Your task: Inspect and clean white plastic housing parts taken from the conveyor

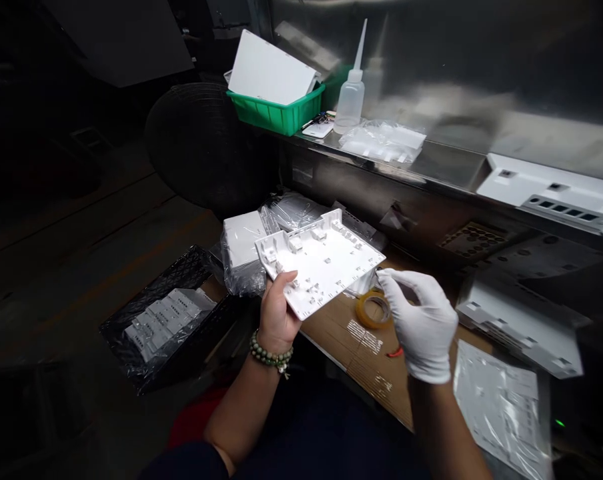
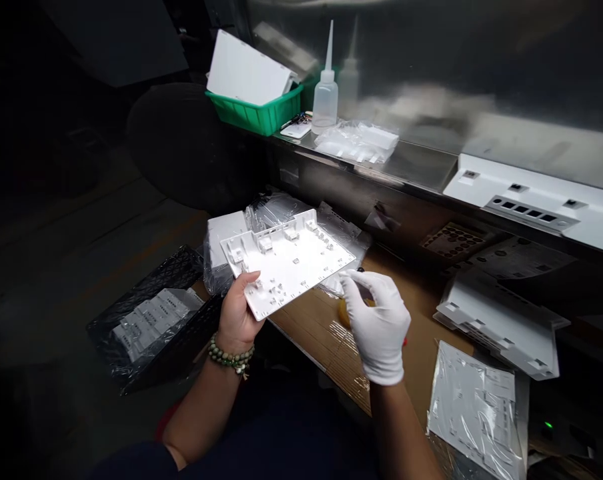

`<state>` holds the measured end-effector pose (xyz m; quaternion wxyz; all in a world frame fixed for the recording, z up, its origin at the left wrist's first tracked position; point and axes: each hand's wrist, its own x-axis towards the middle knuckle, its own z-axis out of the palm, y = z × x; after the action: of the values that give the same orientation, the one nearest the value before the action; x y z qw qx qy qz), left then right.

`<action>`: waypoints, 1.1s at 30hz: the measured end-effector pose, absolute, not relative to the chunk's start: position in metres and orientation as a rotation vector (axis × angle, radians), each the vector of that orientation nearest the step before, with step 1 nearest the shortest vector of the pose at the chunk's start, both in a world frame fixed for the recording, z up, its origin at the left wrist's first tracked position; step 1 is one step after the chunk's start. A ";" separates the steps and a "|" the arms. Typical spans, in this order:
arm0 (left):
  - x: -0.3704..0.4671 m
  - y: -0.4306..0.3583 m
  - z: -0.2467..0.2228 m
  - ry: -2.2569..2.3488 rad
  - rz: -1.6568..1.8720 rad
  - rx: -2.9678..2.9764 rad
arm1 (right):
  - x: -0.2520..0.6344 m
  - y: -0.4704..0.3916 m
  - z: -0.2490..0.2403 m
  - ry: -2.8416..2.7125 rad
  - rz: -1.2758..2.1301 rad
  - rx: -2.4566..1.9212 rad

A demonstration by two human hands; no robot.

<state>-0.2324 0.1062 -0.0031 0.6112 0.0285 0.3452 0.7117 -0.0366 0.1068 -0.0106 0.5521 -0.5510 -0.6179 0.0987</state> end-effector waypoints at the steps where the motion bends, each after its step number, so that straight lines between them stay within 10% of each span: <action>1: -0.233 0.108 0.000 0.784 1.613 0.047 | -0.037 0.102 -0.006 -1.479 0.321 -1.269; 33: -0.209 0.108 0.016 0.615 1.315 0.021 | -0.084 0.057 0.002 -1.916 0.474 -0.986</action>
<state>-0.2085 0.1083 0.0160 0.7477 0.0096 0.2812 0.6014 -0.0837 0.0569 0.0019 0.4508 -0.3989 -0.7752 0.1916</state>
